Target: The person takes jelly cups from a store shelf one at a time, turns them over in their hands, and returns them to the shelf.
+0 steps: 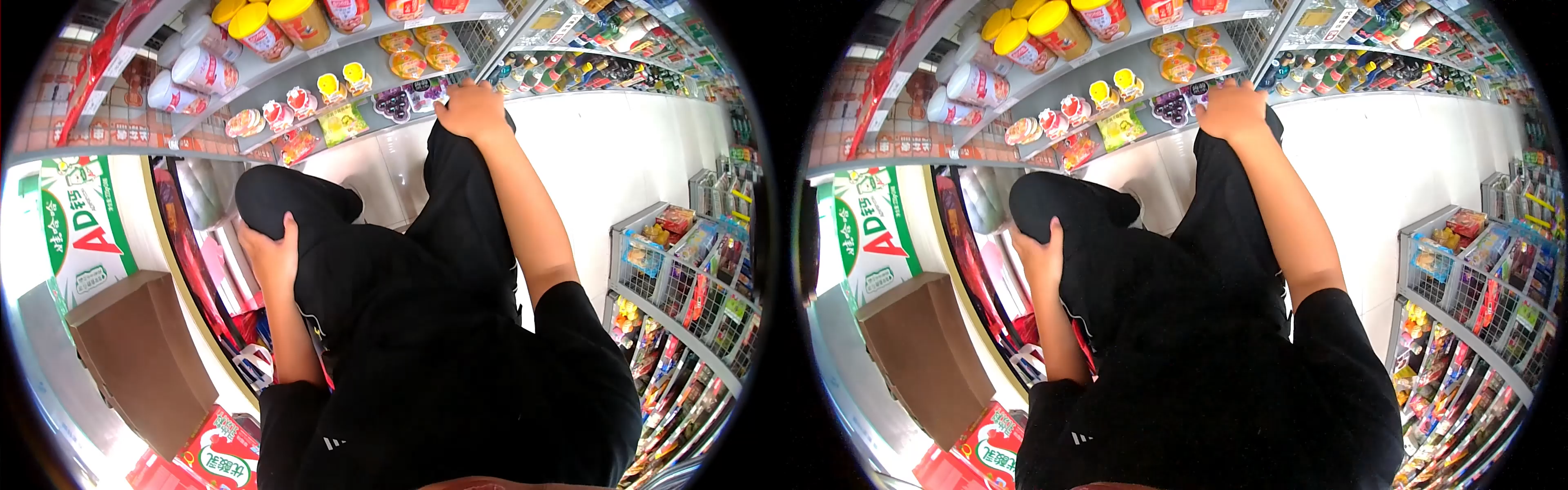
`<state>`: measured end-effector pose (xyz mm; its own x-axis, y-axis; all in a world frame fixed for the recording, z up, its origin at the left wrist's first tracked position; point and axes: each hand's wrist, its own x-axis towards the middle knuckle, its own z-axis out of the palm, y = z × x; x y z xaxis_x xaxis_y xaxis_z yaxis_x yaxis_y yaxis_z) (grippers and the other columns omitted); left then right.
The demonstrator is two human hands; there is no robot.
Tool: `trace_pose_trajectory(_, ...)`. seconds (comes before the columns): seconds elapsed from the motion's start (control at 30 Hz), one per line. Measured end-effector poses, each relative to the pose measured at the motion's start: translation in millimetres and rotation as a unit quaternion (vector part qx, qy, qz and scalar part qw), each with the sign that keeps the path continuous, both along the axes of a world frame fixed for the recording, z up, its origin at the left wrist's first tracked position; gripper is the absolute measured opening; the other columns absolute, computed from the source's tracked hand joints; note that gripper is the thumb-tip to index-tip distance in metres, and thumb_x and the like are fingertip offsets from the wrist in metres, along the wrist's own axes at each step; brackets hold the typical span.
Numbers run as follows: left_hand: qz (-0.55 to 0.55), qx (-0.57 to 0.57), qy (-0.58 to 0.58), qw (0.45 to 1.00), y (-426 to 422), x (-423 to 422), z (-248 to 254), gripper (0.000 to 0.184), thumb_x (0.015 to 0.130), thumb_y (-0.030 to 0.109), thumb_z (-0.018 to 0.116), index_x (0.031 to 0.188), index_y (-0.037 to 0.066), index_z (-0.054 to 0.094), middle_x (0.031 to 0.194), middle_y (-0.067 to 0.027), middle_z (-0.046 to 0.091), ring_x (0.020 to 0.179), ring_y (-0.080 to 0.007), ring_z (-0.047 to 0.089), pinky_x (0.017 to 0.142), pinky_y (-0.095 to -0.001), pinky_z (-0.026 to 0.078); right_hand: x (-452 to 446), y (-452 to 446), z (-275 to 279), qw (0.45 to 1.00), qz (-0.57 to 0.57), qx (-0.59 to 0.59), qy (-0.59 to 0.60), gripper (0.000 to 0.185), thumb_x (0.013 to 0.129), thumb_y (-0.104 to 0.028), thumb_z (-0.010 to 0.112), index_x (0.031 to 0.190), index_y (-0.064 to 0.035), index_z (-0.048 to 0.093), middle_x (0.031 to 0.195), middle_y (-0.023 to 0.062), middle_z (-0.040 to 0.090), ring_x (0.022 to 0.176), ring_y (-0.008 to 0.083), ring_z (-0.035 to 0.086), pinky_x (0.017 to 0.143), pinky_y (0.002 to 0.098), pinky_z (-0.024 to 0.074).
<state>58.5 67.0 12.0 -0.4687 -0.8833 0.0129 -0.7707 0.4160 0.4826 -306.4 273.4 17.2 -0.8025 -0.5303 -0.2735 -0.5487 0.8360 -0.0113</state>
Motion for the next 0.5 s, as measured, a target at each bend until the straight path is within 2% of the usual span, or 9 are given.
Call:
trace_pose_trajectory(0.03,-0.007,0.0,-0.017,1.0,3.3,1.4,2.3,0.093,0.087,0.046,0.076,0.149,-0.009,0.035,0.147,-0.0321,0.044,0.139,-0.0461,0.044,0.117,-0.0481,0.036,-5.6,-9.1,1.1,1.0,-0.004,-0.005,0.004,0.052,0.094,-0.048,0.057,0.13,-0.0115,0.07,0.139,0.0111,0.063,0.13,0.035,0.057,0.106,0.0627,0.0421)
trace_pose_trajectory(0.1,-0.001,0.008,-0.045,0.999,10.9,1.6,7.9,0.096,0.085,0.048,0.077,0.15,-0.009,0.034,0.147,-0.0324,0.045,0.139,-0.0465,0.045,0.116,-0.0486,0.038,-22.5,-27.5,-2.6,0.993,0.035,0.084,-0.073,0.059,0.096,-0.052,0.057,0.137,-0.0105,0.064,0.135,0.0132,0.066,0.129,0.0366,0.06,0.1,0.0548,0.0512)
trace_pose_trajectory(0.23,0.007,0.061,-0.12,0.991,28.8,0.2,26.2,0.107,0.082,0.055,0.078,0.15,-0.012,0.03,0.149,-0.0355,0.043,0.138,-0.0481,0.047,0.114,-0.05,0.041,-79.7,-64.6,-54.6,0.985,0.012,0.072,-0.159,0.065,0.096,-0.052,0.058,0.145,-0.0093,0.055,0.146,0.0124,0.06,0.134,0.0353,0.057,0.104,0.0527,0.0503)
trace_pose_trajectory(0.27,-0.01,0.061,-0.134,0.989,30.0,6.0,23.3,0.118,0.08,0.06,0.078,0.152,-0.016,0.024,0.151,-0.0386,0.039,0.138,-0.0488,0.047,0.114,-0.0503,0.041,-94.4,-72.4,-66.6,0.99,-0.047,0.033,-0.129,0.067,0.093,-0.047,0.062,0.149,-0.0114,0.052,0.154,0.0111,0.051,0.139,0.0337,0.052,0.107,0.0504,0.0478)
trace_pose_trajectory(0.3,-0.012,0.06,-0.136,0.989,35.6,9.2,26.2,0.118,0.08,0.06,0.078,0.152,-0.016,0.024,0.151,-0.0386,0.039,0.138,-0.0488,0.047,0.114,-0.0503,0.041,-105.9,-76.4,-73.4,0.99,-0.104,-0.005,-0.098,0.07,0.091,-0.042,0.066,0.152,-0.0134,0.049,0.162,0.0097,0.043,0.144,0.0322,0.047,0.11,0.0482,0.0454)
trace_pose_trajectory(0.33,-0.017,0.06,-0.198,0.978,44.0,10.7,30.5,0.124,0.079,0.063,0.078,0.153,-0.017,0.019,0.152,-0.0397,0.037,0.139,-0.0492,0.046,0.115,-0.0501,0.042,-114.0,-76.7,-73.8,0.989,-0.106,-0.005,-0.099,0.07,0.091,-0.042,0.066,0.152,-0.0134,0.049,0.162,0.0097,0.043,0.144,0.0322,0.047,0.11,0.0482,0.0454)
trace_pose_trajectory(0.4,-0.018,0.085,-0.292,0.953,55.9,5.8,42.4,0.137,0.076,0.069,0.078,0.155,-0.018,0.008,0.154,-0.0418,0.032,0.141,-0.0511,0.044,0.115,-0.0491,0.043,-130.4,-76.8,-78.1,0.994,-0.102,-0.006,-0.047,0.077,0.092,-0.043,0.066,0.157,-0.0103,0.04,0.161,0.01,0.042,0.143,0.0314,0.048,0.11,0.0473,0.0457)
trace_pose_trajectory(0.5,-0.001,0.109,-0.312,0.944,49.9,-0.6,39.1,0.142,0.075,0.073,0.077,0.156,-0.018,0.002,0.157,-0.042,0.029,0.144,-0.0488,0.041,0.117,-0.0445,0.04,-152.0,-81.5,-94.7,0.992,-0.117,-0.038,-0.007,0.076,0.092,-0.046,0.065,0.155,-0.0073,0.043,0.157,0.0118,0.045,0.145,0.0309,0.045,0.111,0.0474,0.0441)
